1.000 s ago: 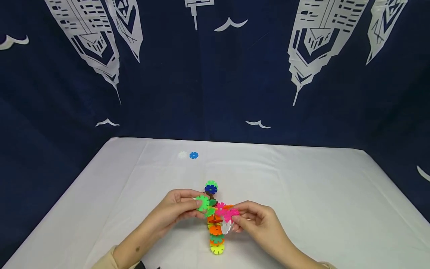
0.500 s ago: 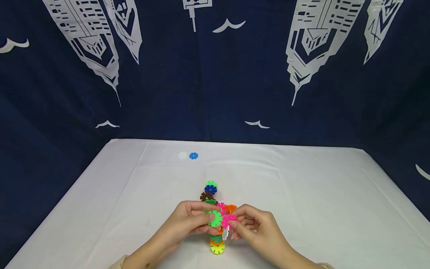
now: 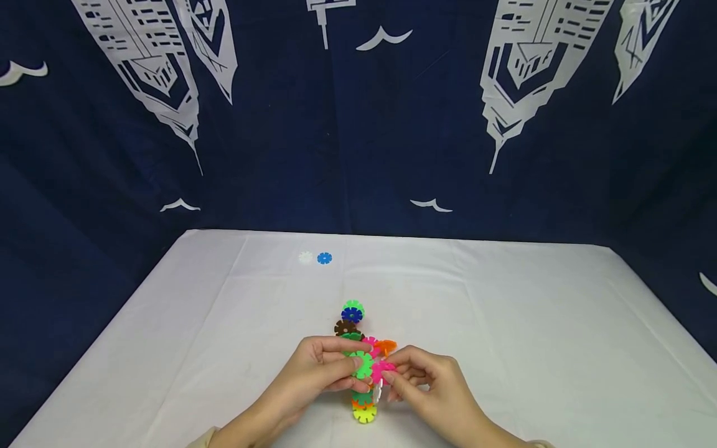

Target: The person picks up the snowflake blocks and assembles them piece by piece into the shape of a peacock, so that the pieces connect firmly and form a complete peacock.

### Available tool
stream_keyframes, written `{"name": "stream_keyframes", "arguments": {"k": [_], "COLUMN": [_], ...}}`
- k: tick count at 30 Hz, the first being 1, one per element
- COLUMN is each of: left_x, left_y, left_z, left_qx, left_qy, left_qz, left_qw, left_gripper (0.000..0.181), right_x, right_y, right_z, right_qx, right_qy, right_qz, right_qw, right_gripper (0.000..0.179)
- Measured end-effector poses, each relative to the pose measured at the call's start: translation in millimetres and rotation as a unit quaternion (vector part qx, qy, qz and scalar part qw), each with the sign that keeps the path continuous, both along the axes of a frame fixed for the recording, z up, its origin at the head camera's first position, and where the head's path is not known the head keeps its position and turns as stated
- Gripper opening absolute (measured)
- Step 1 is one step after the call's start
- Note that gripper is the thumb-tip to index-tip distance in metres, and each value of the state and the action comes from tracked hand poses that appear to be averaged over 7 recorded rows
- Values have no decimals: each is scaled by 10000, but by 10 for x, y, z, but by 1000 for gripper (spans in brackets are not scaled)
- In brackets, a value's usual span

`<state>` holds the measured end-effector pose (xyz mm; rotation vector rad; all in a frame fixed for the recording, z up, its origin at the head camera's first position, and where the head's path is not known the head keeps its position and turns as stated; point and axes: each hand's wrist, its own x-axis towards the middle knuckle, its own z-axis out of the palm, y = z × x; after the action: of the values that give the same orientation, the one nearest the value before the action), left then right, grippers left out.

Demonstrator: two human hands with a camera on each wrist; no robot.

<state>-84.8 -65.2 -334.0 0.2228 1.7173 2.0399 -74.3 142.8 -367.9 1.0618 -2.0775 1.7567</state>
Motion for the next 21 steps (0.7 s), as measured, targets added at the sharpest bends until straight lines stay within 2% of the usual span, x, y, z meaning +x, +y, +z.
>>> {"name": "stream_keyframes", "arguments": {"k": [5,9,15,18,21], "left_x": [29,43,50,46,47], "left_y": [9,-3,-9,-2,4], "left_z": [13,49,63,53,50], "left_qx": [-83,-42,-52,-79,-37], "left_qy": [-29,43,82,58,-19], "left_qz": [57,-25,-46,-36,5], "left_qw": [9999,10000,9999,9999,10000], "left_gripper": [31,31,29,29,31], "right_x": [16,32,43,47,67], "right_y": [11,23,17,7,9], "right_z": [38,102,111,94,101], "right_qx": [159,277,168,18,-220], "right_qy": [162,288,357,314,-49], "right_qz": [-104,-185,-171,-221,-223], "right_qw": [9997,9990,9991,9993,9995], "right_gripper": [21,22,24,24,22]}}
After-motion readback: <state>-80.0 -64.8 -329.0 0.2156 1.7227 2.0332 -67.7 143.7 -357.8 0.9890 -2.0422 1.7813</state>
